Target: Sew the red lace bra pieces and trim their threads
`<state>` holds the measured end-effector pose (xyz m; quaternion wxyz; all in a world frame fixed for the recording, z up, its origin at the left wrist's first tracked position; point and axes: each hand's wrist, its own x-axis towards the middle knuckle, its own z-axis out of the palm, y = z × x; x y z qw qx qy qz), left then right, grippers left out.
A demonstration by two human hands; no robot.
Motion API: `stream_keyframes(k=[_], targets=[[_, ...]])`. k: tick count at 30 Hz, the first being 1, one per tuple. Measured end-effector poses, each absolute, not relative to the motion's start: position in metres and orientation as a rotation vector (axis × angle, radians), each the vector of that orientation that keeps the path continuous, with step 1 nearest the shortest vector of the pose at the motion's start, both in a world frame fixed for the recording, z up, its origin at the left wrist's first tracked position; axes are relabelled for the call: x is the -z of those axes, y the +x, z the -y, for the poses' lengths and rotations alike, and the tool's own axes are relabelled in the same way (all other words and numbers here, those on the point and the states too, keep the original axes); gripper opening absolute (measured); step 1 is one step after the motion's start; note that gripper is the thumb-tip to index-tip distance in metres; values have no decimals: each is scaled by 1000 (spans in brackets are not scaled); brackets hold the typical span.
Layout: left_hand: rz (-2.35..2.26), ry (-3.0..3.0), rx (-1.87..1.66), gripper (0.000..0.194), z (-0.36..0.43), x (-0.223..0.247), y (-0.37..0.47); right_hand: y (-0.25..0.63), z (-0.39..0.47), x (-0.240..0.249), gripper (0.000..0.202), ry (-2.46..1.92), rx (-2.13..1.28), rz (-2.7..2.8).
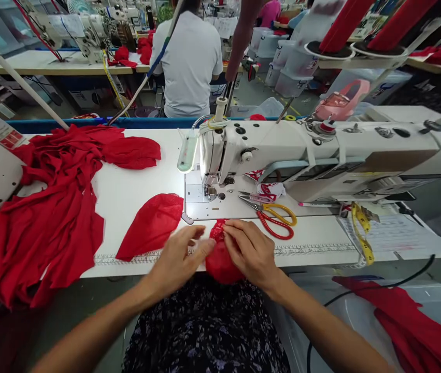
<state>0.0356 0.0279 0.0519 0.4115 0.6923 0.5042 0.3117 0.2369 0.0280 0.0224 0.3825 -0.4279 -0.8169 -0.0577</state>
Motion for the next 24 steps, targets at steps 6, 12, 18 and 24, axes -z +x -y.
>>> stream_keyframes(k=[6, 12, 18, 24], targets=[[-1011, 975, -1122, 28, -8, -42, 83, 231, -5, -36, 35, -1006, 62, 2007], [-990, 983, -1055, 28, -7, -40, 71, 244, -6, -41, 23, -1192, -365, 1887], [-995, 1001, -1064, 24, -2, -38, 69, 241, -10, -42, 20, -1212, -713, 1932], [-1144, 904, -1101, 20, -3, -40, 60, 286, -25, -27, 26, -1401, 76, 2136]])
